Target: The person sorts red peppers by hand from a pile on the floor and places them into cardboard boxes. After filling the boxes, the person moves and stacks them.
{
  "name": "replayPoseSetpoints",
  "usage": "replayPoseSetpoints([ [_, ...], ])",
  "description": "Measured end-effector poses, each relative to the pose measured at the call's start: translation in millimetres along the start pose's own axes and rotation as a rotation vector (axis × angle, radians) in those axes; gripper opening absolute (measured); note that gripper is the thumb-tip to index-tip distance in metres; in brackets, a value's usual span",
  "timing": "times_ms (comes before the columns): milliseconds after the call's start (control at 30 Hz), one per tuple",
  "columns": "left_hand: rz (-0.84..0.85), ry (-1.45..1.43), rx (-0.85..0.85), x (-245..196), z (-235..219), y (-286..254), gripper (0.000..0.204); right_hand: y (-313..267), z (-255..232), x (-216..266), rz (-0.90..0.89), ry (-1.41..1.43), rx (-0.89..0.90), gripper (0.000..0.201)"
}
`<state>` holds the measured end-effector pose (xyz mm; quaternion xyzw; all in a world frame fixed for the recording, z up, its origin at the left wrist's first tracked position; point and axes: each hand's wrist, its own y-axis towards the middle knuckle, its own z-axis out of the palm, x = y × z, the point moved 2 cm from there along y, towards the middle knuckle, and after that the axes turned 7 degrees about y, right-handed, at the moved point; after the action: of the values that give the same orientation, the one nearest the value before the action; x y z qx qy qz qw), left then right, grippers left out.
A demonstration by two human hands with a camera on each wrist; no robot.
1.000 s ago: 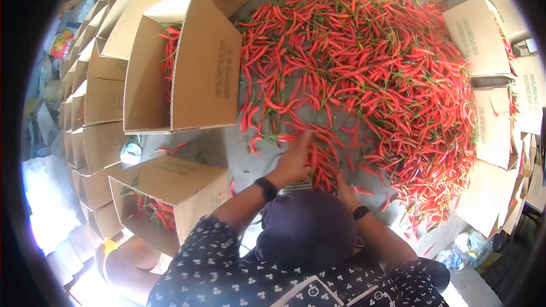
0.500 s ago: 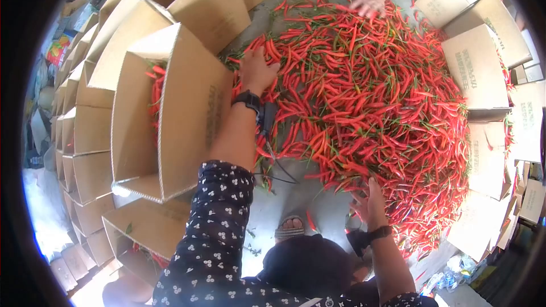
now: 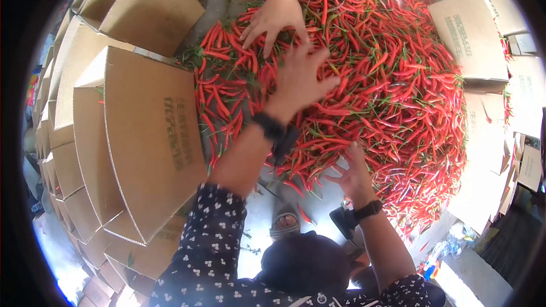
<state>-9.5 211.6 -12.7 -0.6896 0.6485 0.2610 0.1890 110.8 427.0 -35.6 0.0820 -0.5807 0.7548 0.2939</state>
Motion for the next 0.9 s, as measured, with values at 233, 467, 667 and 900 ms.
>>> replayPoseSetpoints([
  [233,0.113,0.318,0.318,-19,33,-5,0.069,14,7,6,0.01,0.083,0.028,0.068],
  [467,-0.024,-0.043,0.35,-27,-5,-142,0.072,1,4,-16,0.014,-0.088,0.133,0.051],
  [667,-0.356,0.195,-0.001,67,-48,-194,0.093,6,-2,-22,-0.106,-0.166,0.073,0.048],
  [900,-0.434,-0.035,0.271,6,-12,-185,0.115,-2,43,-32,-0.184,-0.236,0.302,0.053],
])
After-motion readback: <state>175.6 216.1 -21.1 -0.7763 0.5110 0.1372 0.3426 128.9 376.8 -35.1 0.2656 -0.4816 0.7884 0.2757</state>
